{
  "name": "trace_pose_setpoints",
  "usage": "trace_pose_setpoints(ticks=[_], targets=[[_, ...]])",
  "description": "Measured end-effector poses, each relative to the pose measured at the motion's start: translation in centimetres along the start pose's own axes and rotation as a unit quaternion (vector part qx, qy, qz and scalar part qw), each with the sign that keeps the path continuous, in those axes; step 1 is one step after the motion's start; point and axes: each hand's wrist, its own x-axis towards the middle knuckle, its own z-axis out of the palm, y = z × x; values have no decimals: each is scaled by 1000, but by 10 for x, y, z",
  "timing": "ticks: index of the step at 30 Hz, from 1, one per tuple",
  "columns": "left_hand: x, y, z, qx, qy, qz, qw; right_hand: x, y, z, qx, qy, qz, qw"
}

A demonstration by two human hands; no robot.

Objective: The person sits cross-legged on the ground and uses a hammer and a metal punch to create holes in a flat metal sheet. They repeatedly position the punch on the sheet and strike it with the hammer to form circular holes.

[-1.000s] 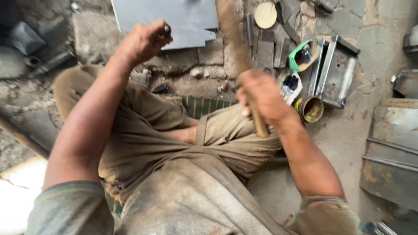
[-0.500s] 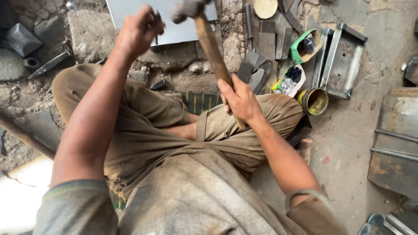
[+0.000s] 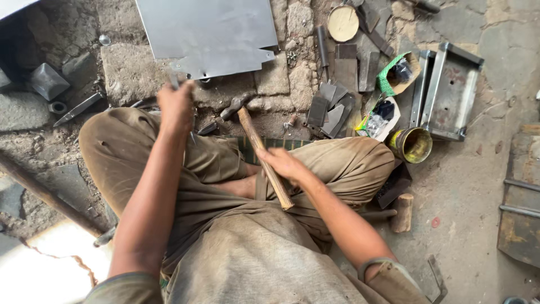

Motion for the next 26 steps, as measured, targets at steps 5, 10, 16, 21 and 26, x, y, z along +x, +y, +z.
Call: trace_pose_setpoints(ticks=[5, 10, 16, 21, 26], targets=[[30, -20, 12, -60, 9, 23, 998, 69, -56, -63, 71, 172, -114, 976], [53, 5, -62, -71, 73, 110, 989, 114, -134, -85, 332, 131, -131, 925], [74, 9, -87, -155, 87, 39, 983, 140, -171, -40, 390, 77, -178, 900], [76, 5, -77, -147, 100, 59, 982, 136, -175, -34, 402, 93, -211, 886], [69, 9, -75, -111, 94, 29, 989, 129, -179, -36, 403, 109, -201, 886]])
